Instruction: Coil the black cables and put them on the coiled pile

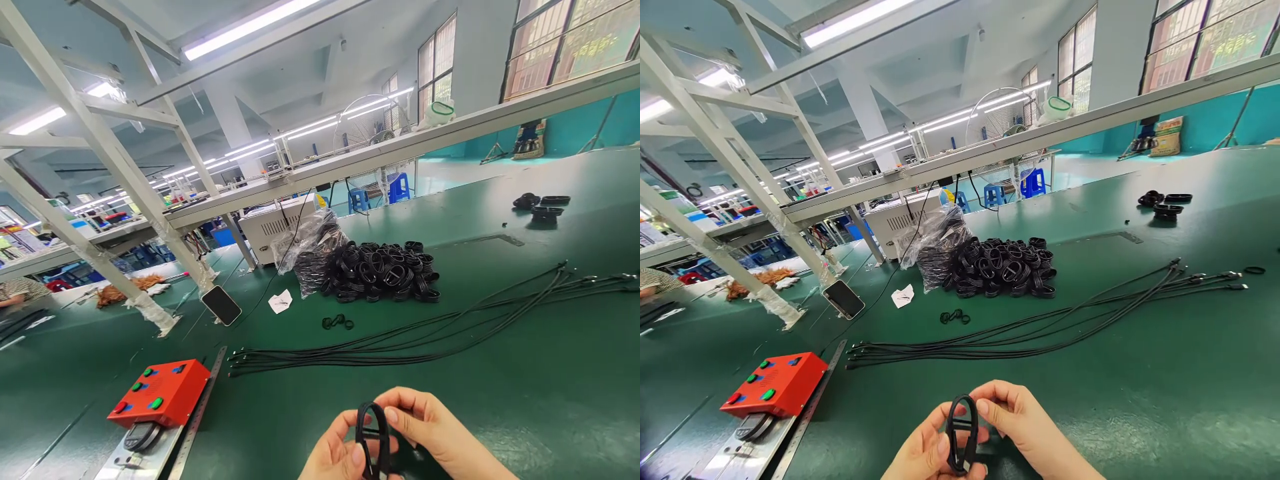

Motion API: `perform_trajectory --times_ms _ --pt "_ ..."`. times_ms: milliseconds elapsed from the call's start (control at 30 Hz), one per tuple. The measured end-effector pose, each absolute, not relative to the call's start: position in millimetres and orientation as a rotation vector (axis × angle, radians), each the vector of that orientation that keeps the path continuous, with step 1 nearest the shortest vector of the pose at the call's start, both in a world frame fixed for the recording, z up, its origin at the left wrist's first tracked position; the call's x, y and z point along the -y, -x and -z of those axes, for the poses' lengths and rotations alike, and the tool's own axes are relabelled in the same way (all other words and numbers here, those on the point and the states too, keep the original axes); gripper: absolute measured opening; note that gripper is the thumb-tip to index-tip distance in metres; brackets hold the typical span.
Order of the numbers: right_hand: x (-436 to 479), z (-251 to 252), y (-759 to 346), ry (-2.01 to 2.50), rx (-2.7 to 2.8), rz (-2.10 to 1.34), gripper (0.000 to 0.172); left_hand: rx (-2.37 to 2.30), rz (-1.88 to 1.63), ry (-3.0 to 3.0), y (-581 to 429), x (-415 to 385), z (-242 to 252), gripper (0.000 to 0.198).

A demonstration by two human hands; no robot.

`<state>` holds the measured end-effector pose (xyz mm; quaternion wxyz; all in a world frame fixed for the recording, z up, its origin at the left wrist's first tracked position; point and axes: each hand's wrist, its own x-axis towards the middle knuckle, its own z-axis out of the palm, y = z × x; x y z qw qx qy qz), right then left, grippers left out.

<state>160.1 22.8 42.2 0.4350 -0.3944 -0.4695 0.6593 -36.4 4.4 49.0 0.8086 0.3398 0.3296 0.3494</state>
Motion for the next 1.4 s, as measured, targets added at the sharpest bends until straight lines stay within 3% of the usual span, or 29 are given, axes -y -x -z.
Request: perform_trajectory --times_ms 167,300,633,1033,1167,1400 --pt "-12 -45 -167 1.025 1.377 -1.275 0.027 -0.650 -0.725 -0.700 37 -1 -49 0.060" --pt "-10 -58 -178 0.880 1.827 -1.255 0.011 -0.605 -0.688 -0.711 36 -2 -49 0.051" --pt "-17 -72 -174 0.902 1.767 -1.487 0.009 -0.543 -0.701 -0.755 34 -5 -51 0.050" --pt "-4 -78 -165 1.112 1.555 -1.628 0.017 -0.577 -0.709 -0.839 34 -8 -42 0.066" --pt "-4 -82 -172 1.151 1.633 -1.513 0.004 -0.712 -0.773 -0.908 32 -4 -46 0.077" --pt "-16 -84 -173 0.968 1.618 -1.592 0.012 -0.960 -0.810 -0.990 35 0 -49 0.076"
